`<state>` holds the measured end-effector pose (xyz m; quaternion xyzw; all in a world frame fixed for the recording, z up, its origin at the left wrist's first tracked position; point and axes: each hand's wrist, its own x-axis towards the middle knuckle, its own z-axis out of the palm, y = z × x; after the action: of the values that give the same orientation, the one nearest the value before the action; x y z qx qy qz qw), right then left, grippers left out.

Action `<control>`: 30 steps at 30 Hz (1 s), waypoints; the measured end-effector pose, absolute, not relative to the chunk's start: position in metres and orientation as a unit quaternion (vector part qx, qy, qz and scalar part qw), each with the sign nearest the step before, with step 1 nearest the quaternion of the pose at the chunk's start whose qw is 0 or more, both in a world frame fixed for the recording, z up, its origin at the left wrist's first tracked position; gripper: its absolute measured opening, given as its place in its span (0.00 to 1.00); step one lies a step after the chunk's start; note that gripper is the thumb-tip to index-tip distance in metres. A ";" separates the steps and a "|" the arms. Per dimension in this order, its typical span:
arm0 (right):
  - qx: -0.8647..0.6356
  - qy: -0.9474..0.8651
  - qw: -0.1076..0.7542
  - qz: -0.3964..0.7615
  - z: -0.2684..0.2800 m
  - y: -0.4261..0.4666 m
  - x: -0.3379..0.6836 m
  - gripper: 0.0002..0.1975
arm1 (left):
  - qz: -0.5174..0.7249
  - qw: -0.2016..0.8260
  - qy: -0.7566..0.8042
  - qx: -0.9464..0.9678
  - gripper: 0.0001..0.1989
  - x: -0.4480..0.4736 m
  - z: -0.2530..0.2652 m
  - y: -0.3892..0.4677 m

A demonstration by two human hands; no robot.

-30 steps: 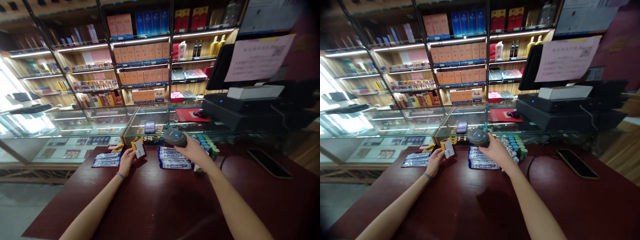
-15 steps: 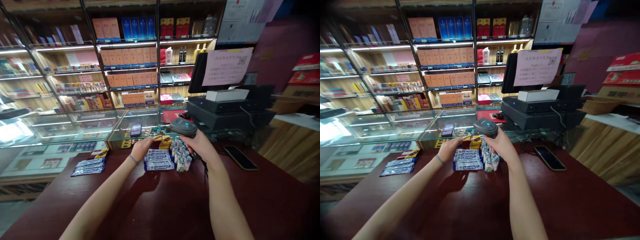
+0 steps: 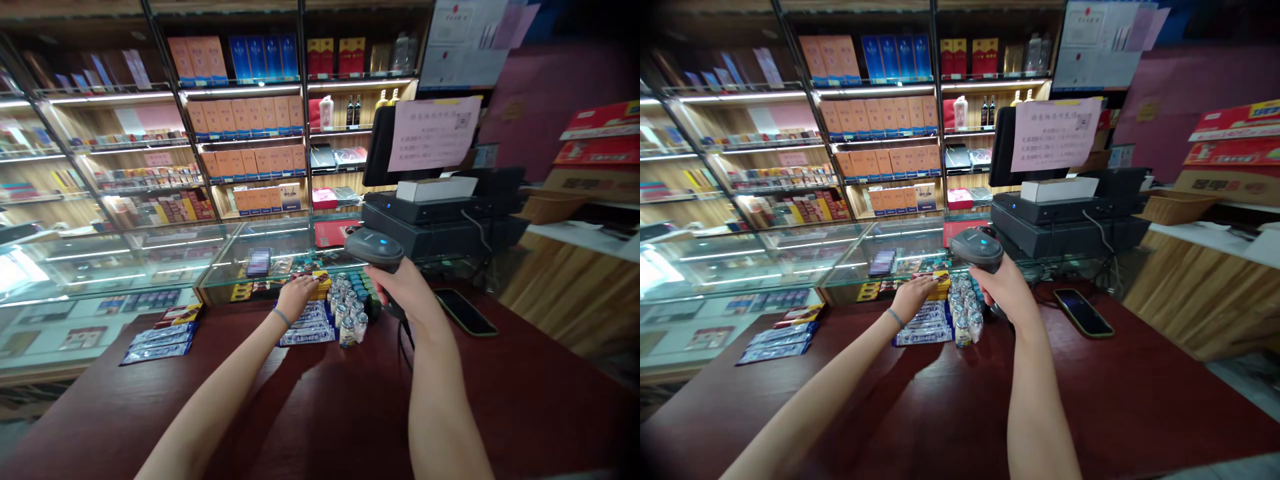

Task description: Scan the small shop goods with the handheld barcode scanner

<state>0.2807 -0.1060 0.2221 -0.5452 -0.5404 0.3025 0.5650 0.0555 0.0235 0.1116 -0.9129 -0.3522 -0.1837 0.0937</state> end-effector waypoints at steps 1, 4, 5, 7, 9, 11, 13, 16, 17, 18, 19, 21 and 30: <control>-0.545 -0.539 0.567 0.302 0.222 -0.107 0.281 0.11 | -0.188 0.092 -0.350 -0.913 0.20 0.056 0.109 0.025; -0.546 -0.537 0.569 0.299 0.222 -0.108 0.282 0.11 | -0.209 0.085 -0.343 -0.912 0.19 0.055 0.103 0.029; -0.547 -0.539 0.568 0.297 0.222 -0.108 0.281 0.11 | -0.216 0.085 -0.340 -0.911 0.18 0.056 0.102 0.030; -0.548 -0.542 0.566 0.293 0.222 -0.108 0.280 0.11 | -0.232 0.090 -0.334 -0.909 0.16 0.056 0.099 0.031; -0.546 -0.545 0.564 0.294 0.223 -0.107 0.277 0.11 | -0.248 0.099 -0.329 -0.906 0.16 0.056 0.097 0.031; -0.544 -0.547 0.560 0.301 0.224 -0.107 0.271 0.11 | -0.267 0.110 -0.326 -0.900 0.18 0.052 0.095 0.030; -0.544 -0.551 0.554 0.307 0.225 -0.107 0.264 0.11 | -0.285 0.121 -0.328 -0.893 0.20 0.042 0.093 0.027; -0.547 -0.553 0.549 0.305 0.226 -0.106 0.249 0.11 | -0.303 0.132 -0.341 -0.880 0.21 0.015 0.089 0.021; -0.549 -0.552 0.550 0.304 0.225 -0.106 0.244 0.11 | -0.308 0.136 -0.349 -0.874 0.22 0.004 0.089 0.018; -0.550 -0.551 0.549 0.304 0.225 -0.105 0.239 0.11 | -0.312 0.139 -0.360 -0.868 0.22 -0.008 0.088 0.016; -0.552 -0.551 0.547 0.303 0.225 -0.105 0.234 0.11 | -0.317 0.143 -0.372 -0.861 0.22 -0.020 0.088 0.013; -0.559 -0.554 0.539 0.300 0.223 -0.103 0.224 0.12 | -0.325 0.151 -0.396 -0.846 0.20 -0.046 0.087 0.008; -0.565 -0.605 0.477 0.294 0.200 -0.095 0.172 0.13 | -0.328 0.133 -0.498 -0.792 0.19 -0.161 0.070 -0.016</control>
<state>0.1720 -0.0951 0.2004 -0.5649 -0.6053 0.2944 0.4774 -0.1606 -0.0163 0.0699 -0.7920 -0.4975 -0.3278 0.1333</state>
